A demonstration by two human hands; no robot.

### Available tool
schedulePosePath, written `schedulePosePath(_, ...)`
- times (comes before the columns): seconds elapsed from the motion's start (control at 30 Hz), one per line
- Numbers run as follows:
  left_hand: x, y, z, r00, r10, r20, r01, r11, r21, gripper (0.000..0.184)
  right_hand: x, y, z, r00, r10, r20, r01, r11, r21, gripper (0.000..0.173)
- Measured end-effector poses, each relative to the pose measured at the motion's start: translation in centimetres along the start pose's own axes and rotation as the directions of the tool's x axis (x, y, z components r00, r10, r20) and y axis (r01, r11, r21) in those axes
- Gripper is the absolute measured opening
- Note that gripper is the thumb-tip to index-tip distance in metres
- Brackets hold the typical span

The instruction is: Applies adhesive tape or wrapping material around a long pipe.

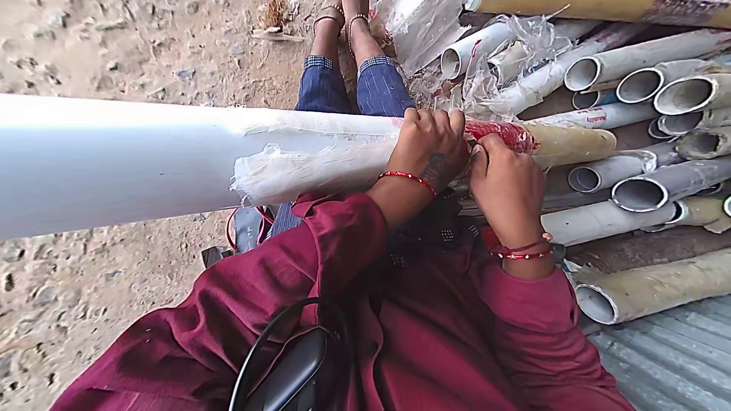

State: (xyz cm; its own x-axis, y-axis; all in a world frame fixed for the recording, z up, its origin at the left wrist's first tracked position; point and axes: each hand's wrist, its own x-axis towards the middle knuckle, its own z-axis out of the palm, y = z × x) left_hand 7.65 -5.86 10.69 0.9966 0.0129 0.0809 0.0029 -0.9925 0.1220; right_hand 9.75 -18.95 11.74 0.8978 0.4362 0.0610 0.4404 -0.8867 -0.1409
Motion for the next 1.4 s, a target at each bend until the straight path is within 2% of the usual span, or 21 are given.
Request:
schedulePosePath(0.07, 0.2, -0.1, -0.3, 0.997, -0.003, 0.071, 0.005, 0.999, -0.036, 0.039, 0.2, 0.0, -0.3, 0.999, -0.002, 0.051, 0.002, 1.0, 0.001, 0.025)
schedulePosePath(0.13, 0.4, -0.3, -0.3, 0.997, 0.002, 0.08, 0.003, 0.998, -0.067, 0.029, 0.4, 0.2, -0.5, 0.996, -0.01, 0.084, 0.009, 1.0, 0.01, 0.026)
schedulePosePath(0.3, 0.5, -0.4, -0.6, 0.991, 0.004, 0.13, 0.01, 0.995, -0.104, 0.029, 0.9, 0.4, -0.7, 0.995, -0.033, 0.099, 0.032, 0.999, 0.015, 0.029)
schedulePosePath(0.5, 0.5, -0.3, -0.5, 0.992, -0.012, 0.123, 0.026, 0.994, -0.11, 0.029, 2.3, 0.4, -0.8, 0.989, -0.023, 0.144, 0.014, 0.998, 0.059, 0.029)
schedulePosePath(0.6, 0.5, -0.4, -0.3, 0.997, -0.014, 0.077, 0.024, 0.991, -0.133, 0.027, 2.3, 0.5, -0.6, 0.991, -0.031, 0.127, 0.018, 0.995, 0.103, 0.028)
schedulePosePath(0.77, 0.5, -0.4, -0.8, 0.991, -0.022, 0.129, 0.043, 0.985, -0.165, 0.026, 1.2, 0.9, -0.3, 0.993, -0.052, 0.105, 0.033, 0.983, 0.18, 0.027)
schedulePosePath(1.0, 0.8, -0.3, -1.5, 0.979, -0.048, 0.196, 0.081, 0.984, -0.161, 0.027, -0.4, 1.3, 1.3, 0.998, 0.032, 0.061, -0.048, 0.959, 0.281, 0.029)
schedulePosePath(1.27, 1.2, -0.5, -1.2, 0.979, -0.075, 0.19, 0.102, 0.986, -0.136, 0.025, -2.6, 0.4, 4.0, 0.993, 0.111, -0.046, -0.096, 0.966, 0.241, 0.023)
schedulePosePath(1.4, 1.3, -1.0, -0.7, 0.99, -0.029, 0.139, 0.052, 0.984, -0.17, 0.024, -3.4, 0.9, 4.5, 0.988, 0.141, 0.058, -0.152, 0.934, 0.324, 0.022)
